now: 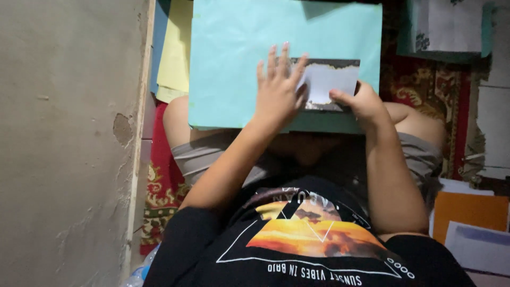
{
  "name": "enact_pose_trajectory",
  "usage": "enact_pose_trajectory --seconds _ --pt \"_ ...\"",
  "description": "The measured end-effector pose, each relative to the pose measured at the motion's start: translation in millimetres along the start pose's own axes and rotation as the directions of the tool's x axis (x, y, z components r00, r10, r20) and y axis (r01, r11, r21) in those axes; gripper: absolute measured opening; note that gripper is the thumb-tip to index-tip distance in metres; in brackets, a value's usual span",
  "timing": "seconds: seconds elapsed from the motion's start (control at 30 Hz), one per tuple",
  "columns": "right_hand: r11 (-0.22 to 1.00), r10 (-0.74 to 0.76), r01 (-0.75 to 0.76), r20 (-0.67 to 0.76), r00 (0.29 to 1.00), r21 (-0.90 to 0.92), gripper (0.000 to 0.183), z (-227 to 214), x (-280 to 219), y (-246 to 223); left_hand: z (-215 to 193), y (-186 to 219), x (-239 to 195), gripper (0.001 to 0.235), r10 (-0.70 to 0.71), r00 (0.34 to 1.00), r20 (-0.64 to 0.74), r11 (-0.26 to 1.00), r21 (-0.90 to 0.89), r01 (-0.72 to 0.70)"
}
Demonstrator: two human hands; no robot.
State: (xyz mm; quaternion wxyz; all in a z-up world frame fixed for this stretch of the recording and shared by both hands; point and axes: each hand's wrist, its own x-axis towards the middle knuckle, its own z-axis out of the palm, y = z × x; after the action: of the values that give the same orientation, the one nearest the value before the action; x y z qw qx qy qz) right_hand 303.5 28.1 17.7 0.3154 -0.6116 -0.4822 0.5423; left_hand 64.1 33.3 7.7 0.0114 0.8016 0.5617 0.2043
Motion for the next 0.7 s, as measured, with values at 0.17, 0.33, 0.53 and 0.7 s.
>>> enact_pose_trajectory --seconds 0.17,0.33,0.53,0.7 --pt "0.972 0.029 -0.015 0.057 0.998 -0.236 0.047 -8 1 -13 4 5 11 0.061 0.001 0.982 0.19 1.0 -0.005 0.0" --pt "0.547 0.08 -0.202 -0.19 0.979 -0.812 0.07 9 -20 -34 1 7 10 0.059 0.006 0.98 0.201 1.0 0.018 -0.01" --pt "0.396 -0.736 0.445 0.012 0.677 -0.803 0.041 77 -11 -36 6 9 10 0.057 -0.019 0.987 0.163 1.0 -0.017 0.022" --pt "0.284 -0.658 0.365 0.097 0.747 -0.887 0.067 52 13 10 13 6 9 0.062 -0.007 0.979 0.204 1.0 0.009 0.006"
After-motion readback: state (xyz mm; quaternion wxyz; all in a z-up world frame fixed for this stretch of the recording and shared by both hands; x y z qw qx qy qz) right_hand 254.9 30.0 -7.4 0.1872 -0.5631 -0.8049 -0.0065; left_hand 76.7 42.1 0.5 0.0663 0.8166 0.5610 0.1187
